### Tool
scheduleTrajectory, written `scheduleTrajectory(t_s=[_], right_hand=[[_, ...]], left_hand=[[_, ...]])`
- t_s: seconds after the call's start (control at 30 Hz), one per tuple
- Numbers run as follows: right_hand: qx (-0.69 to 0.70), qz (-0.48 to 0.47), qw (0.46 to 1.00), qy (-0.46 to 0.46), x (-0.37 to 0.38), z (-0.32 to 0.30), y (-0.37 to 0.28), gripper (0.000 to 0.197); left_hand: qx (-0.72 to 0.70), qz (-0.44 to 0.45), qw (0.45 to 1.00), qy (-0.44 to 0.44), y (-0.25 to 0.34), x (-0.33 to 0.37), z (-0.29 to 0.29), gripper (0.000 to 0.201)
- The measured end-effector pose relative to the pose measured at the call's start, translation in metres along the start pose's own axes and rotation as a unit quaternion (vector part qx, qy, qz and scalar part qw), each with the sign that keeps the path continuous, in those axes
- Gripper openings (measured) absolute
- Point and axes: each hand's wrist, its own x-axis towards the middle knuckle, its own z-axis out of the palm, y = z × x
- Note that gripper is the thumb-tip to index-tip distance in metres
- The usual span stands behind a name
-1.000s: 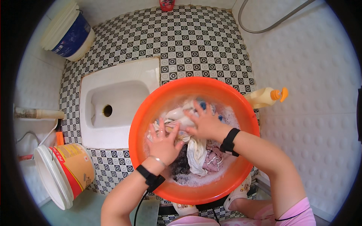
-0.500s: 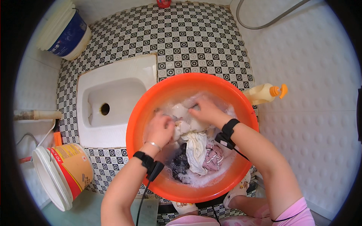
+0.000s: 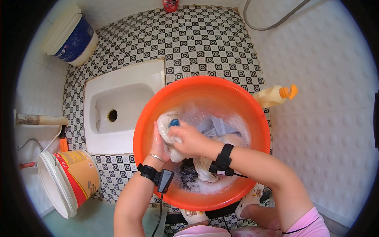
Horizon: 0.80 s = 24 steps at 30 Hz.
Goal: The person washes several pieces of clothing by hand in a basin of soapy water, scrubbing different parts of the fabric and squeezing them.
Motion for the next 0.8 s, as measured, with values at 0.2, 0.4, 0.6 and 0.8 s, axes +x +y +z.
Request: scheduleTrajectory(t_s=[0.2, 0.4, 0.6, 0.8], right_hand=[[-0.041, -0.043, 0.997, -0.053, -0.002, -0.022, -0.022, 0.022], [-0.344, 0.108, 0.933, -0.007, 0.015, -0.09, 0.025, 0.036], [-0.423, 0.14, 0.894, -0.039, -0.027, -0.082, 0.041, 0.06], [-0.409, 0.215, 0.851, -0.252, -0.02, -0.064, 0.052, 0.058]], left_hand=[[-0.024, -0.002, 0.999, -0.031, 0.005, -0.01, 0.023, 0.04], [0.495, 0.033, 0.865, 0.075, 0.011, -0.025, 0.036, 0.02], [0.805, 0.206, 0.551, 0.082, -0.007, -0.03, 0.009, 0.051], [0.868, -0.1, 0.485, 0.03, -0.029, 0.007, -0.005, 0.065]])
